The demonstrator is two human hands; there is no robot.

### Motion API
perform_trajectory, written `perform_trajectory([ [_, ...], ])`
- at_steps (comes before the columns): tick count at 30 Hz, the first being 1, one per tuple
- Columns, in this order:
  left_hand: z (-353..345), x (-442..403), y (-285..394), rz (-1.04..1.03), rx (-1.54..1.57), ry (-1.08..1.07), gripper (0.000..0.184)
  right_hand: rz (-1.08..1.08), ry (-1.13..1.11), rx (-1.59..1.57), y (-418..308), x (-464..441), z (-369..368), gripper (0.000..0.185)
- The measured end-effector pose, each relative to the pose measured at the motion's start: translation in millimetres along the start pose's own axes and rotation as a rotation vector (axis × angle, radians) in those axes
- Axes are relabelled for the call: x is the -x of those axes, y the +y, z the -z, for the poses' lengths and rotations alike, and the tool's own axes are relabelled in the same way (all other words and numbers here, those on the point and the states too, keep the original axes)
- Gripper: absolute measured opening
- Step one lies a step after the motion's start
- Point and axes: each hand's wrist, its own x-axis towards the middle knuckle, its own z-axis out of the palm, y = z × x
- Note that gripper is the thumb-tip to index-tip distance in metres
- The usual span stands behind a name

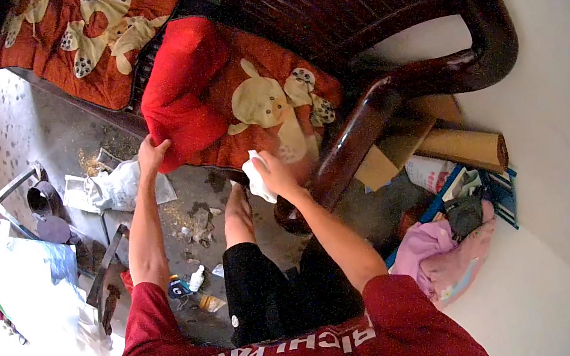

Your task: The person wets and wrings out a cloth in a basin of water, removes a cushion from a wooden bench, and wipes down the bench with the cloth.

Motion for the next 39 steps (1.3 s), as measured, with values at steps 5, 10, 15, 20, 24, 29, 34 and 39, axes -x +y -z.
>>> perform_trajectory([
  [5, 54, 14, 38, -0.06, 0.226, 0.238, 0.029, 0.011, 0.063, 0.032, -1, 6, 10, 0.046],
  [10, 125, 46, 98, -0.359, 0.02, 0.476, 0.029, 0.085, 0.164, 0.005, 0, 12, 20, 0.046],
  [15, 57, 115, 143, -0.576, -0.127, 0.091, 0.037, 0.004, 0.16, -0.095, 11, 23, 37, 0.04],
  [20, -21, 163, 136, -0.496, 0.299, -0.438, 0.04, 0.023, 0.186, -0.055, 30, 37, 48, 0.038],
  [24, -32, 131, 86, -0.369, 0.331, 0.179, 0.024, -0.002, 0.147, -0.045, 38, 40, 53, 0.039],
  [29, -36, 64, 31, -0.028, -0.163, 0.387, 0.069, -0.111, 0.15, -0.034, 18, 33, 50, 0.053],
  [34, -52, 38, 9, 0.18, 0.083, -0.231, 0.077, -0.204, 0.047, 0.028, -12, -7, 31, 0.095],
  [39, -65, 68, 20, -0.102, -0.069, -0.199, 0.071, -0.399, 0.095, 0.218, -20, -35, 6, 0.097],
])
